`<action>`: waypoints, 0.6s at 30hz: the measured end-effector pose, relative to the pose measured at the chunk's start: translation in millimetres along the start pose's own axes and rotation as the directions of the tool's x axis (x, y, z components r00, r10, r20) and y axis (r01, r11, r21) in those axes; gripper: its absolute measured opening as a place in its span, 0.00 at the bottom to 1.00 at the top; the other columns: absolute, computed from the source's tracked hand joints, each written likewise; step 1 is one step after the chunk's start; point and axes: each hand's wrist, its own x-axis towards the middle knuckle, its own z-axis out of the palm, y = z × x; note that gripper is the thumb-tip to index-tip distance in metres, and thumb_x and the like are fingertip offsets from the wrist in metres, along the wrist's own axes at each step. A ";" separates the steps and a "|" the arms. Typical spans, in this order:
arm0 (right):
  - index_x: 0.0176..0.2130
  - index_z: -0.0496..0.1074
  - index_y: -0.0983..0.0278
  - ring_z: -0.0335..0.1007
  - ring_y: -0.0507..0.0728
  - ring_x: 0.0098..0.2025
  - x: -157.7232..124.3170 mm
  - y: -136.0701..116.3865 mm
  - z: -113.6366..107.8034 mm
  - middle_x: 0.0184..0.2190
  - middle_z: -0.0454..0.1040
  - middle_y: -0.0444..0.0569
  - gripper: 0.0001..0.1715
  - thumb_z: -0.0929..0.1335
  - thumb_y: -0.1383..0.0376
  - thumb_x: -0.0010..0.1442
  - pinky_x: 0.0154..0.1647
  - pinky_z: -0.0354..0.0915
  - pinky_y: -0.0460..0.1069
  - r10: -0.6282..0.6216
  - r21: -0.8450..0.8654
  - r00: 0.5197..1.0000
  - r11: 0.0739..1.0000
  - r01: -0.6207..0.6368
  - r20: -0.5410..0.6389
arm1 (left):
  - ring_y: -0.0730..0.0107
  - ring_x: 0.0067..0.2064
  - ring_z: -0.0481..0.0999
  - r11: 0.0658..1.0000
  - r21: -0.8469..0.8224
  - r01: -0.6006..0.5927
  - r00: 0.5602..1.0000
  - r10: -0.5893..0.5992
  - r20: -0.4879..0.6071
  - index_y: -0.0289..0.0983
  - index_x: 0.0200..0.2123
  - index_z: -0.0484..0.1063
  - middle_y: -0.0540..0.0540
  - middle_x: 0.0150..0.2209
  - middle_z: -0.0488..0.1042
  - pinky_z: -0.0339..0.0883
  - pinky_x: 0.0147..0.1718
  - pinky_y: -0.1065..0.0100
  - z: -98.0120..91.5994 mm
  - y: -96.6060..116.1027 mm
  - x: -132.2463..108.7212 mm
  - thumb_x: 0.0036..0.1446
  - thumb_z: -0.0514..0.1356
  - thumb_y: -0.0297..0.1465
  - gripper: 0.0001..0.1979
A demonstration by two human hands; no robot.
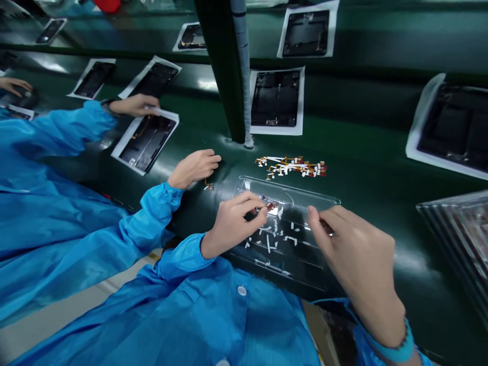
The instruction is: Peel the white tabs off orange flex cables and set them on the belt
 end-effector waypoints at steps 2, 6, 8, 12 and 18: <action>0.40 0.75 0.62 0.72 0.51 0.31 9.2 -6.5 -3.1 0.34 0.77 0.43 0.13 0.66 0.56 0.70 0.28 0.64 0.47 -0.069 0.172 0.995 0.983 0.056 0.069 | 0.72 0.36 0.79 0.998 0.015 -0.058 0.998 0.059 -0.008 0.38 0.35 0.78 0.48 0.37 0.80 0.68 0.34 0.69 -4.0 1.5 -1.6 0.66 0.57 0.33 0.11; 0.49 0.76 0.58 0.77 0.53 0.43 46.5 -32.8 -1.1 0.45 0.79 0.46 0.12 0.66 0.59 0.70 0.42 0.72 0.48 -0.307 0.571 0.918 0.813 0.116 0.251 | 0.69 0.35 0.77 0.997 -0.061 -0.039 0.998 0.036 -0.048 0.38 0.31 0.77 0.47 0.34 0.80 0.69 0.37 0.67 -20.8 2.8 -15.0 0.63 0.60 0.32 0.09; 0.43 0.78 0.58 0.76 0.53 0.38 70.9 -48.5 6.2 0.39 0.80 0.46 0.10 0.68 0.58 0.68 0.37 0.71 0.48 -0.321 0.682 0.875 0.731 -0.014 0.362 | 0.69 0.35 0.77 0.909 -0.393 0.137 0.983 -0.174 -0.059 0.38 0.28 0.78 0.47 0.31 0.80 0.70 0.40 0.67 -32.3 -2.9 -20.3 0.55 0.66 0.30 0.05; 0.37 0.78 0.61 0.72 0.52 0.28 119.1 -85.0 39.9 0.27 0.77 0.45 0.15 0.73 0.52 0.60 0.30 0.68 0.48 -0.262 0.746 0.772 0.552 -0.373 0.579 | 0.70 0.26 0.76 0.373 -0.897 0.236 0.798 -0.601 -0.040 0.33 0.17 0.76 0.45 0.20 0.77 0.67 0.30 0.69 -63.6 -40.6 8.5 0.52 0.63 0.29 0.13; 0.36 0.74 0.65 0.71 0.51 0.26 168.0 -126.6 129.3 0.27 0.76 0.45 0.21 0.72 0.48 0.62 0.29 0.69 0.48 -0.245 0.719 0.772 0.597 -0.357 0.587 | 0.77 0.26 0.75 0.354 -0.933 -0.073 0.494 -0.800 -0.342 0.31 0.27 0.75 0.51 0.26 0.76 0.69 0.26 0.76 -115.4 -102.3 70.8 0.63 0.66 0.34 0.14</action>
